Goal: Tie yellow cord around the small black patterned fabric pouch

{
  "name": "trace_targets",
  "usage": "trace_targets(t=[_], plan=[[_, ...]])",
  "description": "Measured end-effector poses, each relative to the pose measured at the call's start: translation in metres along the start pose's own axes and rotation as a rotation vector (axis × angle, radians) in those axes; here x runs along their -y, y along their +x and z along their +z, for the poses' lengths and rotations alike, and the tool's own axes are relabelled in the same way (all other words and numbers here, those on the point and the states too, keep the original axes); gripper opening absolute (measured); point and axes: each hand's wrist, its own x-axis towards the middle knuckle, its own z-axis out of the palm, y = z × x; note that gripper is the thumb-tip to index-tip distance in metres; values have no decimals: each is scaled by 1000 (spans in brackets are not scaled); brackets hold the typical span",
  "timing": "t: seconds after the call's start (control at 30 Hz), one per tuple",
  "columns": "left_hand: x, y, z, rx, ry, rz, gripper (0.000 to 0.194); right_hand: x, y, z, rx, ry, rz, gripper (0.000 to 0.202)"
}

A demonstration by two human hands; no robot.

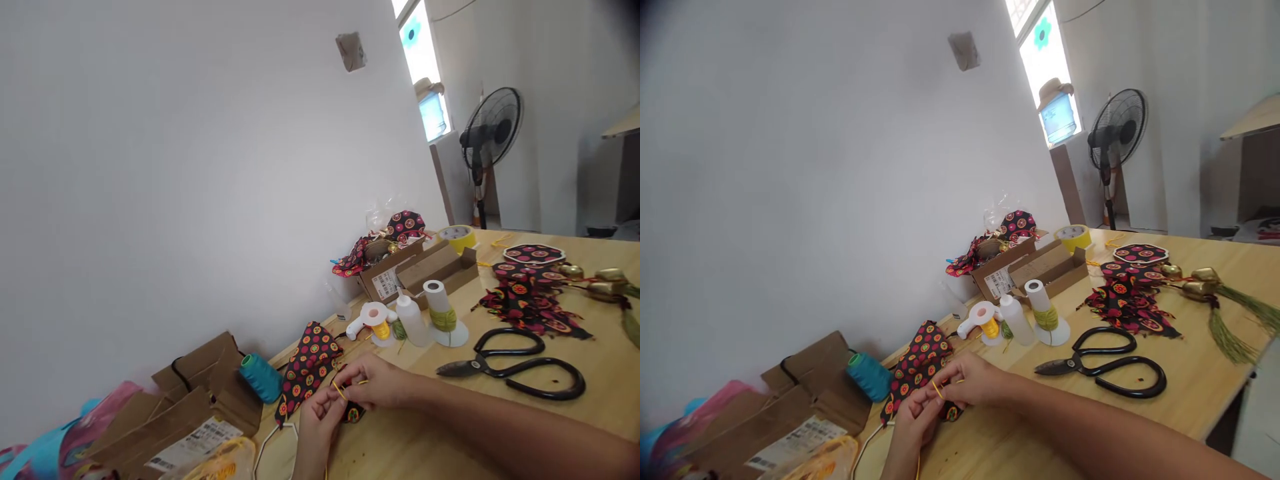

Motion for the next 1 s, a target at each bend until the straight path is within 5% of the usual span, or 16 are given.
trace_targets(t=[0.27, 0.4, 1.0], plan=[[4, 1, -3, 96, 10, -61, 40, 0, -6, 1, -187, -580, -163, 16], [9, 7, -3, 78, 20, -36, 42, 7, -10, 2, -179, -803, -157, 12], [21, 4, 0, -51, 10, 70, 36, 4, -7, 2, -178, -784, -82, 19]])
